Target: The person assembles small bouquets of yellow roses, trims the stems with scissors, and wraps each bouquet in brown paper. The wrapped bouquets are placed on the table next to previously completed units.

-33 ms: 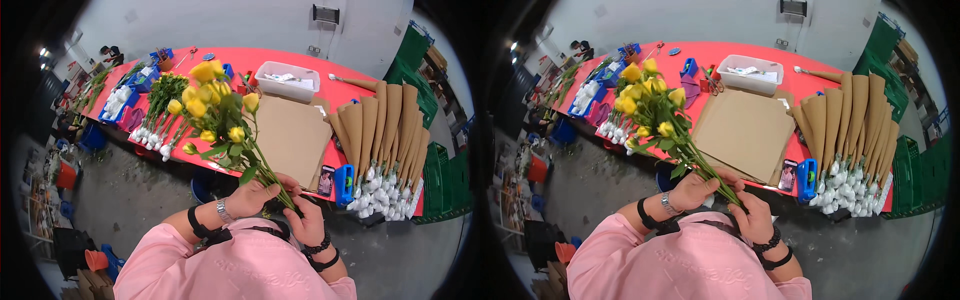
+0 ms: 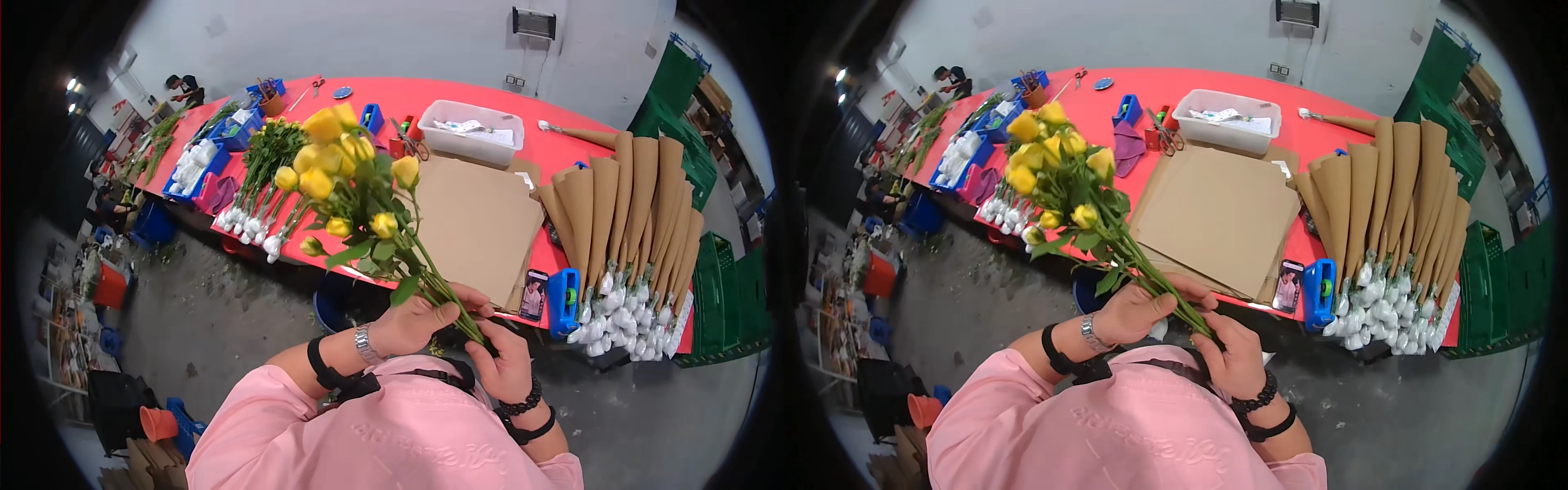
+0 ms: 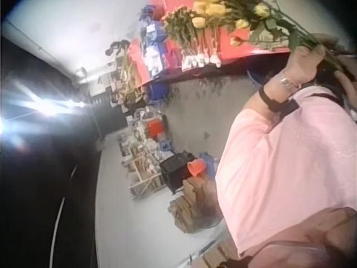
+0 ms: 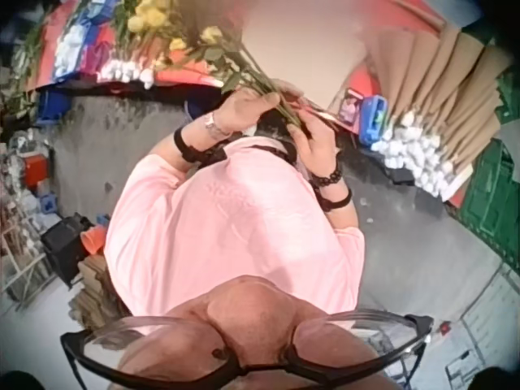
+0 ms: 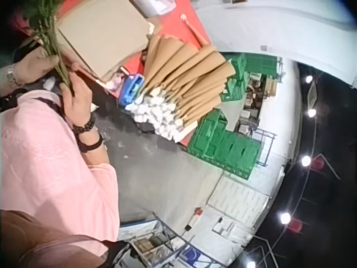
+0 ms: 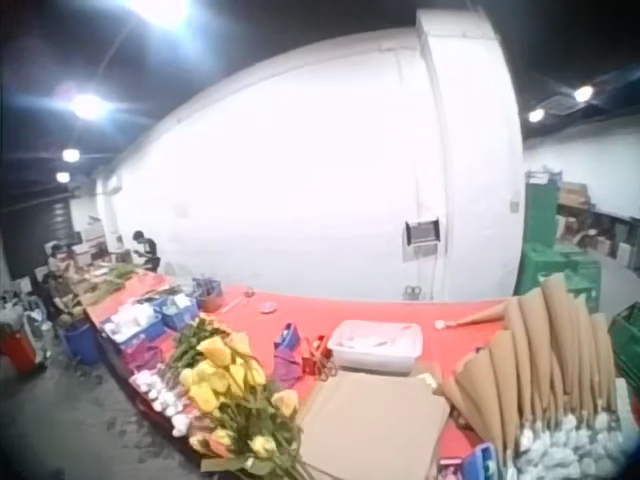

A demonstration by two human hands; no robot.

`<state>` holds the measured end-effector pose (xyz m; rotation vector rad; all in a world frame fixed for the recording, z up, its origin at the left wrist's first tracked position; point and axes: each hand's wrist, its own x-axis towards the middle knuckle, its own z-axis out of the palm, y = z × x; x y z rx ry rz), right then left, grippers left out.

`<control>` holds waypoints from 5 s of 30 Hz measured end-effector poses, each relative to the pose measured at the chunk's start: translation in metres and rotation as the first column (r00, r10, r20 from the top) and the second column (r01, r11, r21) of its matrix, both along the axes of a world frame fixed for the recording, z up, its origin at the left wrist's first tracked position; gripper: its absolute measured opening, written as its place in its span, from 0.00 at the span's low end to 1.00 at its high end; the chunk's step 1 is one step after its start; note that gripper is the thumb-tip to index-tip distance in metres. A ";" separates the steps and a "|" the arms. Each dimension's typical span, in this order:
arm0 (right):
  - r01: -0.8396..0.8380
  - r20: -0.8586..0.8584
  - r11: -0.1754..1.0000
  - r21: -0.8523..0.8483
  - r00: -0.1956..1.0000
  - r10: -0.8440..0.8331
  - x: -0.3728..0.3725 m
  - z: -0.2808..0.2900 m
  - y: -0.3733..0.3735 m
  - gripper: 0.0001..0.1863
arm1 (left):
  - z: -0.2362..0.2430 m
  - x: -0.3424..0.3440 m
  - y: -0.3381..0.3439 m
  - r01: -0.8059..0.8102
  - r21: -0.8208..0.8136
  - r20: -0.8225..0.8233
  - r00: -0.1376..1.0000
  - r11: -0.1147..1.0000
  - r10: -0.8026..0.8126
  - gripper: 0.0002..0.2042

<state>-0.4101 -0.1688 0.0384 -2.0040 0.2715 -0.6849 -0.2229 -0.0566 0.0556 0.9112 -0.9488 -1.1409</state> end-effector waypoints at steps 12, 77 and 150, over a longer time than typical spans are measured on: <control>-0.200 -0.048 0.890 0.409 0.970 0.240 -0.011 0.005 -0.004 0.17 | 0.020 0.007 0.016 -0.032 0.019 0.198 0.980 0.999 0.028 0.22; -0.162 -0.297 0.936 0.312 0.919 0.258 0.152 0.032 0.095 0.33 | -0.006 0.106 0.109 -0.706 -0.103 0.460 0.591 0.701 0.663 0.09; -0.062 -0.398 0.924 0.378 0.890 0.223 0.108 0.028 0.054 0.20 | -0.019 0.113 0.062 -0.221 0.099 0.144 0.968 0.970 0.206 0.11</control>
